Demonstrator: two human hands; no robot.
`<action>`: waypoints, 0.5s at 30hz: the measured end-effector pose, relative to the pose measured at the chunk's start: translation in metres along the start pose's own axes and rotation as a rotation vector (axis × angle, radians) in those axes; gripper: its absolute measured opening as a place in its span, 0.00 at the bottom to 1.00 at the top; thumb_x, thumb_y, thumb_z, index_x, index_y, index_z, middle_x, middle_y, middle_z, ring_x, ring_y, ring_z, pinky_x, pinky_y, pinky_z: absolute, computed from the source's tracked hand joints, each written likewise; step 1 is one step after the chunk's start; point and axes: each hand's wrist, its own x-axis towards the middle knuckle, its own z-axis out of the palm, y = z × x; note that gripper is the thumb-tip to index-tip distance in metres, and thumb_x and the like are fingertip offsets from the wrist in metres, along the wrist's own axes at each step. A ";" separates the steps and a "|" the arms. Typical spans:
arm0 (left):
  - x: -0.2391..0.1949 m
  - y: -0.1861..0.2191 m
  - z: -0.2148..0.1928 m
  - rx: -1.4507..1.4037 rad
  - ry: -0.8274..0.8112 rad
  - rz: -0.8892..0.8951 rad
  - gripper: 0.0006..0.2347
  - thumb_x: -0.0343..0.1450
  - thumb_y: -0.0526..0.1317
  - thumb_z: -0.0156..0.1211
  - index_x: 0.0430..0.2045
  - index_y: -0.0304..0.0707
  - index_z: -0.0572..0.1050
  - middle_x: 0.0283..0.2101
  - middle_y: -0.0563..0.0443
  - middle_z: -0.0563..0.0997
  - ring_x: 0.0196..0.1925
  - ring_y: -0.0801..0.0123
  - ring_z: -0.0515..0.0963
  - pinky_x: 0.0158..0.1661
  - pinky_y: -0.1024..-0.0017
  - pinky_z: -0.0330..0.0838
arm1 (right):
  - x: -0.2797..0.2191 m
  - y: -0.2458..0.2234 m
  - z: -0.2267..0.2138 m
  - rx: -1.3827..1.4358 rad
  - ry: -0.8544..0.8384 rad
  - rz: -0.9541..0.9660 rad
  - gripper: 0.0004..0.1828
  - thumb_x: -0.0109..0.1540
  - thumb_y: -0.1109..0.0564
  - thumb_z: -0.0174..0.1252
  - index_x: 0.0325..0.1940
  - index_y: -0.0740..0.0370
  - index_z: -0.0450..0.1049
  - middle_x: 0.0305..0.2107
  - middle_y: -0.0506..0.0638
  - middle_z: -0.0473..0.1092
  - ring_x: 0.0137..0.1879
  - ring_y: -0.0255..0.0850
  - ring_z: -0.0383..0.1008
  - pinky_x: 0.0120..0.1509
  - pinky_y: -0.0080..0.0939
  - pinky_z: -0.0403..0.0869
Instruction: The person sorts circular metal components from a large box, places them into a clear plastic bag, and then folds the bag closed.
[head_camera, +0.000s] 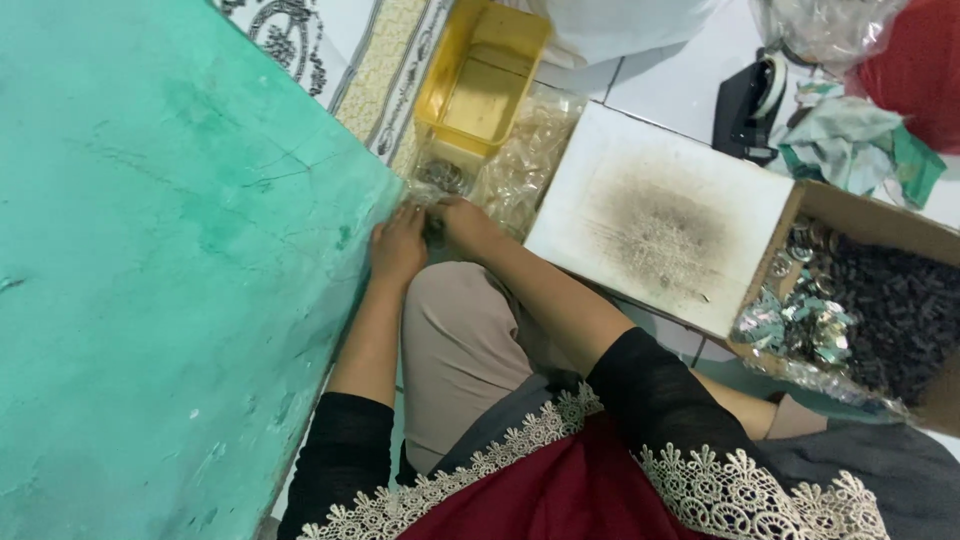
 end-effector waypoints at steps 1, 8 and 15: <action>-0.001 0.000 -0.003 0.000 -0.004 0.009 0.26 0.71 0.39 0.51 0.68 0.52 0.65 0.71 0.55 0.67 0.73 0.63 0.65 0.63 0.53 0.59 | -0.004 0.001 0.005 0.000 0.003 0.009 0.14 0.61 0.66 0.53 0.48 0.65 0.80 0.43 0.62 0.76 0.51 0.60 0.80 0.54 0.51 0.79; 0.013 0.034 -0.072 -0.147 -0.112 -0.049 0.21 0.67 0.37 0.58 0.58 0.47 0.74 0.60 0.50 0.74 0.64 0.54 0.73 0.53 0.46 0.72 | -0.068 -0.008 -0.064 0.158 0.187 0.103 0.14 0.63 0.64 0.57 0.53 0.63 0.77 0.48 0.65 0.74 0.56 0.64 0.76 0.58 0.57 0.77; 0.029 0.138 -0.156 -0.273 0.208 0.064 0.16 0.68 0.38 0.66 0.52 0.44 0.80 0.44 0.49 0.81 0.47 0.54 0.83 0.44 0.58 0.78 | -0.211 0.032 -0.167 0.275 0.395 0.291 0.17 0.61 0.66 0.60 0.54 0.58 0.79 0.44 0.59 0.76 0.52 0.59 0.79 0.53 0.56 0.79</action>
